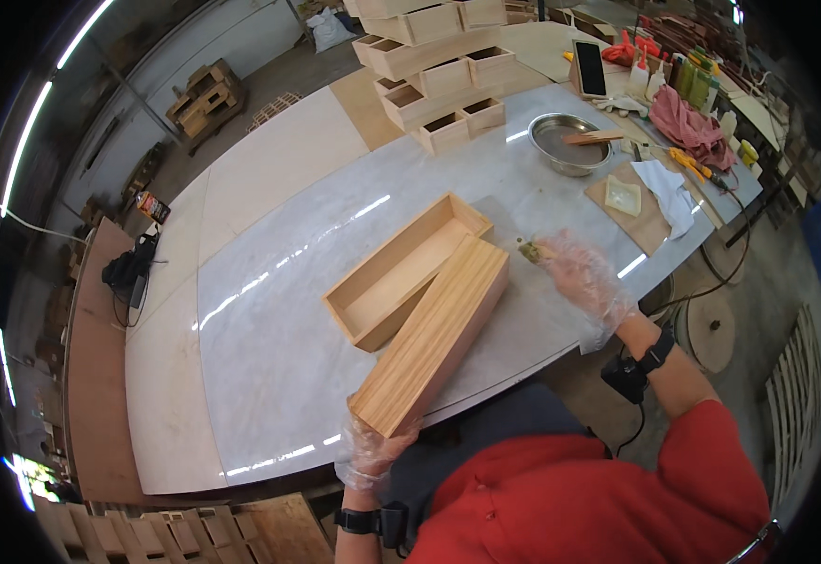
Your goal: Applying a liquid coating or varnish to the surfaces of wooden boxes using a sponge or cloth.
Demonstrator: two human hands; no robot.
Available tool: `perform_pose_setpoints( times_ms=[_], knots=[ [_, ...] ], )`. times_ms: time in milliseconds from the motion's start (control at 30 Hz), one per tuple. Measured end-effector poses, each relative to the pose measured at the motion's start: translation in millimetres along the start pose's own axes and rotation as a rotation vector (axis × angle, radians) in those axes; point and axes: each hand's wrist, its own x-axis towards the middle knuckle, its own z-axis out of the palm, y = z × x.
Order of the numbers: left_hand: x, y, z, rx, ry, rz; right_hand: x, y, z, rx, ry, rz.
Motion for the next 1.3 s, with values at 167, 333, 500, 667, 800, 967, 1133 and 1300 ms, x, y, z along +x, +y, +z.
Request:
perform_pose_setpoints(
  times_ms=[167, 333, 500, 667, 800, 967, 1133, 1300],
  knots=[
    [-6, 18, 10, -0.230, 0.104, -0.114, -6, -18, 0, -0.193, -0.173, -0.009],
    [-15, 3, 3, 0.359, 0.057, 0.078, -6, -2, -6, 0.003, -0.005, -0.035],
    [4, 95, -51, -0.286, 0.296, -0.026, 15, -36, -67, -0.048, 0.123, -0.062],
    [36, 164, -95, 0.146, 0.269, 0.126, 29, -113, -133, 0.094, 0.356, -0.317],
    [60, 182, -83, -0.039, 0.240, 0.237, 39, -163, -164, 0.153, 0.442, -0.502],
    [79, 180, -53, -0.412, 0.190, 0.230, 45, -197, -174, 0.410, 0.032, -0.551],
    [90, 145, -38, -0.502, 0.222, 0.292, 47, -206, -150, 0.162, -0.186, -0.822],
    [76, 143, -42, -0.419, 0.223, 0.257, 96, -190, -119, 0.026, 0.035, -0.898]
  ],
)
